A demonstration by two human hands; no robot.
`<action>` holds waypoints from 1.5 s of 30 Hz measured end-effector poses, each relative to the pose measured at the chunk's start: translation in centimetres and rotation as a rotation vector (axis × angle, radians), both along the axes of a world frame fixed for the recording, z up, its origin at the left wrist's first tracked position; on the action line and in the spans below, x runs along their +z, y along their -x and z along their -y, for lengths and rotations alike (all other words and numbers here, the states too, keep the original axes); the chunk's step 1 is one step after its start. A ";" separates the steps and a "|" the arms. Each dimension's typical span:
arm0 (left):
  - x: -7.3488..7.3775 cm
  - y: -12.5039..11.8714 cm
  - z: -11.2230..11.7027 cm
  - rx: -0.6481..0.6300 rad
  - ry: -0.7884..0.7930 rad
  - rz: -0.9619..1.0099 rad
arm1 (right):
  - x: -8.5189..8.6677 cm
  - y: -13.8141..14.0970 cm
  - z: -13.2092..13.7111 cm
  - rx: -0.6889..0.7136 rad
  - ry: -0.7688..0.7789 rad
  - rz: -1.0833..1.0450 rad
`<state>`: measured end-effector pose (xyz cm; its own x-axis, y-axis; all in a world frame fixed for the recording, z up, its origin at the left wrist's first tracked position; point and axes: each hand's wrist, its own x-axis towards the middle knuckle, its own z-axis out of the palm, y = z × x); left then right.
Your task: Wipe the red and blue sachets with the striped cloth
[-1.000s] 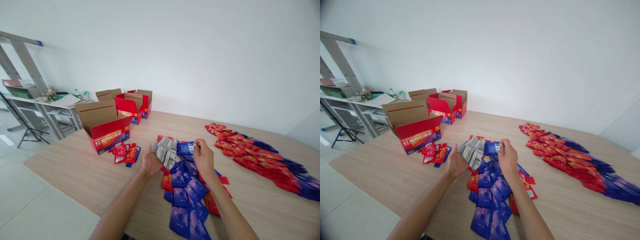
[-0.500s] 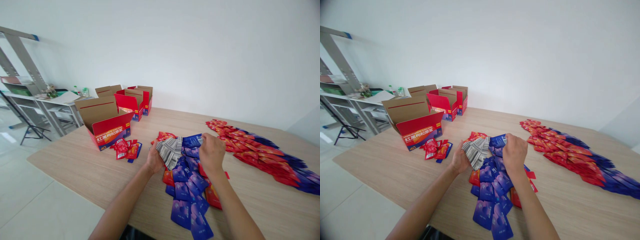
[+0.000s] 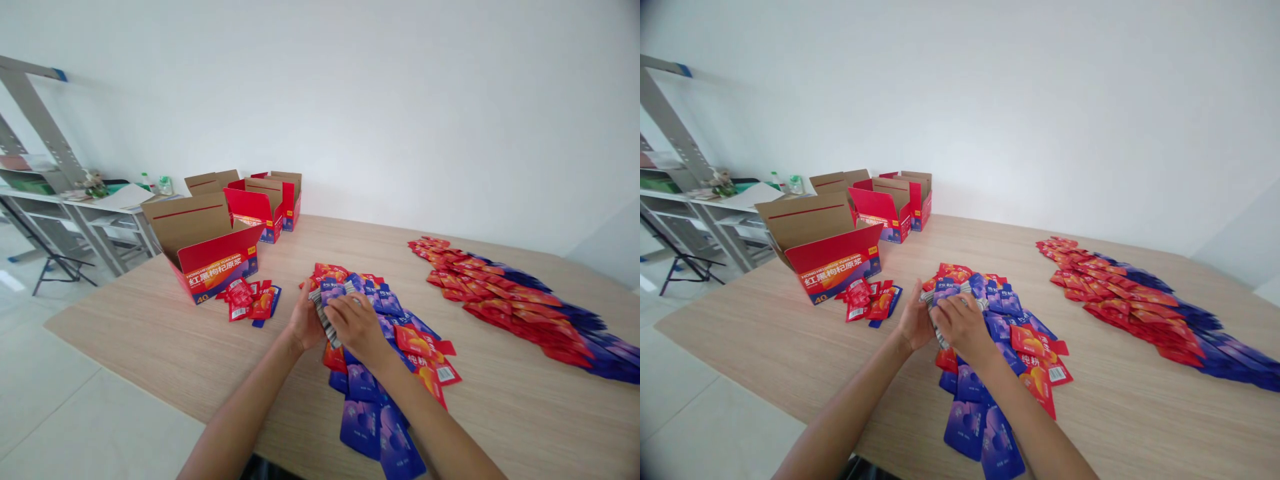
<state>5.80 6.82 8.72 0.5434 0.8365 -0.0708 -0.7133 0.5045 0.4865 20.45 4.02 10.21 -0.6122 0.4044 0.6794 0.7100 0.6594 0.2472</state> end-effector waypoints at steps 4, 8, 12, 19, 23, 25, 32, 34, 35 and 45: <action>-0.6 0.4 -1.2 0.097 0.112 -0.057 | -0.8 1.5 0.1 0.031 0.166 -0.045; -0.9 -0.3 -1.3 0.274 0.150 -0.119 | -1.0 1.8 0.1 -0.106 0.208 -0.203; -1.2 -1.4 -0.5 0.314 0.076 -0.131 | -1.2 2.0 0.1 -0.276 0.230 -0.161; -1.5 -1.6 -0.4 0.241 0.073 -0.214 | -2.1 1.1 -0.7 -0.263 0.344 -0.093; -0.4 -1.2 -0.3 0.129 0.071 -0.126 | -2.4 0.2 -1.5 -0.218 0.386 -0.134; 0.2 -0.9 -0.1 0.127 0.030 -0.060 | -2.3 0.1 -1.6 -0.210 0.396 -0.140; 1.4 0.5 -0.4 0.139 -0.001 -0.009 | -1.3 1.4 0.5 -0.284 0.446 -0.014; 1.5 1.2 -0.6 0.139 0.025 -0.001 | -1.0 1.9 1.2 -0.305 0.455 0.012; 1.6 1.5 -0.7 0.134 0.033 0.007 | -0.9 2.1 1.5 -0.311 0.454 0.018; 0.2 0.3 -0.3 0.042 -0.021 0.115 | -1.6 2.0 0.3 -0.323 0.405 -0.022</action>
